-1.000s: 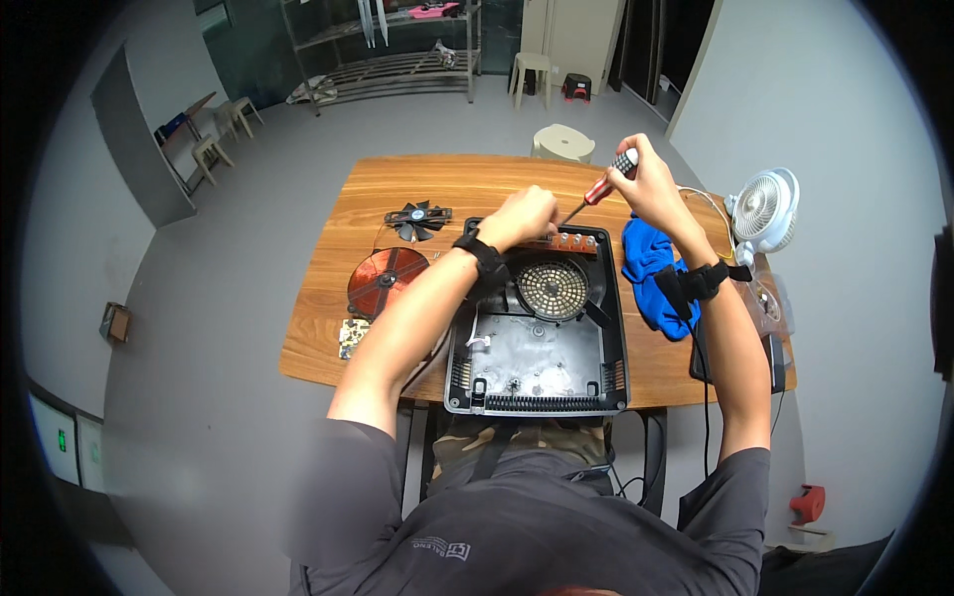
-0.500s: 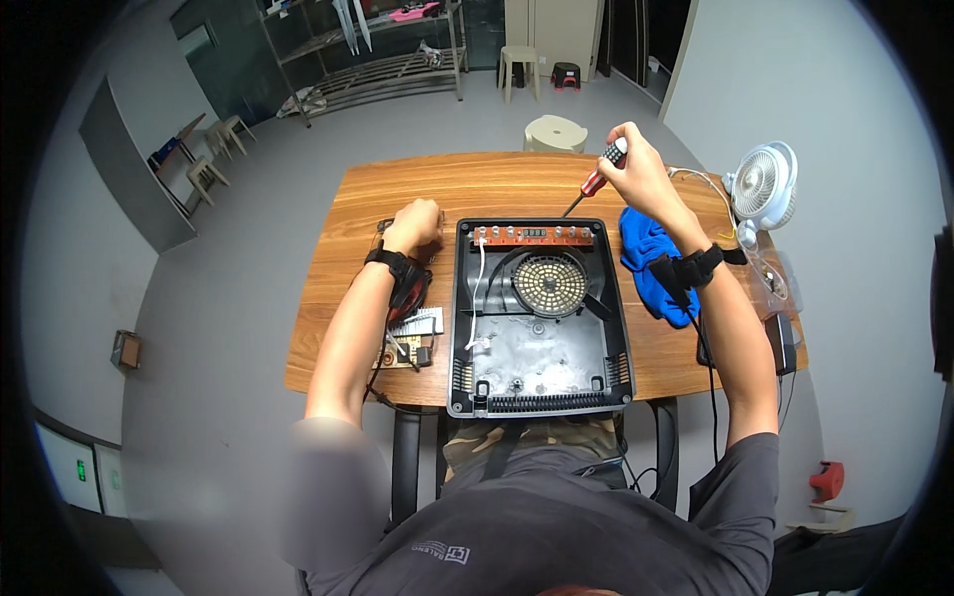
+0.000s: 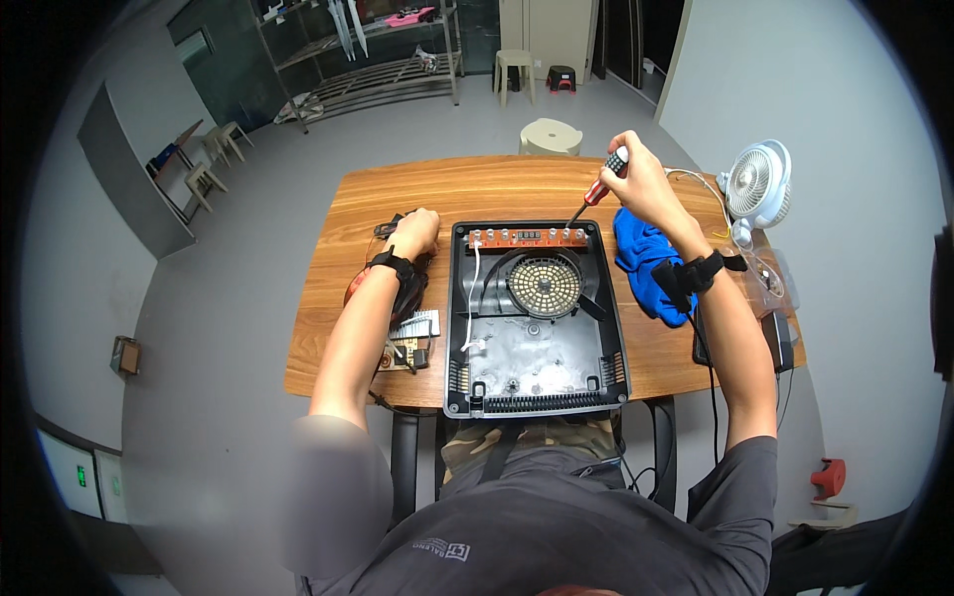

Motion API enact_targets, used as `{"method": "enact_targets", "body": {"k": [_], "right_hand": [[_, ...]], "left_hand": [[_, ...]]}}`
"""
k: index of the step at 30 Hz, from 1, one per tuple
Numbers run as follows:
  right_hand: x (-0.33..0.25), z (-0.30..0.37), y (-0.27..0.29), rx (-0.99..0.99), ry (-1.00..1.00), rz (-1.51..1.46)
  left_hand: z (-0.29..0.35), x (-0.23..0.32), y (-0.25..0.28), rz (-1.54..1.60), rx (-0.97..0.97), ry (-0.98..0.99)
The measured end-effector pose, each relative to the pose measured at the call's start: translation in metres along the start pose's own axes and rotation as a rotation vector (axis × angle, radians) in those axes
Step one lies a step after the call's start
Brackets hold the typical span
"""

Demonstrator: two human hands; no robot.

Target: The person disassembles a portable electric stove on a wooden table. They use a screwdriver to remove screws, detach the heating element and fan, and wipe the interior with a blue cloth.

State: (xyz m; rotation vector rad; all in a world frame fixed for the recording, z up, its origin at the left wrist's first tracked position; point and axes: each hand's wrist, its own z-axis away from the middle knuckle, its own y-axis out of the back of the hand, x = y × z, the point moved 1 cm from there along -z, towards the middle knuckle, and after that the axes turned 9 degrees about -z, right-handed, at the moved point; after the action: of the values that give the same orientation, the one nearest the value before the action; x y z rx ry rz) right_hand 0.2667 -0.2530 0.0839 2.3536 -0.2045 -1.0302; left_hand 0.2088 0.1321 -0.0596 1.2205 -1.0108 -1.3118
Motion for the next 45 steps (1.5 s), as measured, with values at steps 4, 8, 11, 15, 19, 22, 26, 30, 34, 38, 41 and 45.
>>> {"method": "enact_targets", "body": {"k": [4,8,11,15,19,22,26,30,34,38,41,45], "right_hand": [[-0.003,0.003,0.001,-0.007,-0.004,0.000],[-0.003,0.004,0.006,-0.003,-0.003,0.003],[-0.003,0.005,0.014,0.008,-0.003,0.015],[0.009,0.000,0.015,0.084,0.206,0.206],[0.011,0.000,0.013,-0.011,0.048,0.252],[0.009,0.001,0.012,-0.033,0.029,0.244],[0.013,0.003,0.008,-0.075,0.005,0.232],[0.013,0.002,0.005,-0.101,-0.005,0.180],[0.021,0.001,0.001,-0.073,0.043,0.215],[0.024,-0.001,-0.002,-0.050,0.106,0.201],[0.028,-0.001,-0.004,-0.054,0.077,0.171],[0.029,-0.003,-0.005,-0.051,0.081,0.205]], "left_hand": [[0.003,-0.002,0.000,0.038,0.000,0.002],[0.009,-0.005,0.003,0.067,-0.001,-0.021],[0.016,0.003,0.020,0.113,0.056,0.014],[-0.001,0.015,0.045,0.293,0.229,-0.102],[-0.005,0.072,0.074,0.280,0.363,-0.331],[-0.018,0.116,0.078,0.279,0.252,-0.420],[-0.019,0.150,0.071,0.247,0.102,-0.508],[-0.022,0.152,0.063,0.250,0.132,-0.508],[-0.022,0.158,0.066,0.248,0.095,-0.444],[-0.023,0.160,0.066,0.236,0.087,-0.399],[-0.024,0.159,0.065,0.242,0.088,-0.409],[-0.026,0.158,0.062,0.227,0.116,-0.422]]}}
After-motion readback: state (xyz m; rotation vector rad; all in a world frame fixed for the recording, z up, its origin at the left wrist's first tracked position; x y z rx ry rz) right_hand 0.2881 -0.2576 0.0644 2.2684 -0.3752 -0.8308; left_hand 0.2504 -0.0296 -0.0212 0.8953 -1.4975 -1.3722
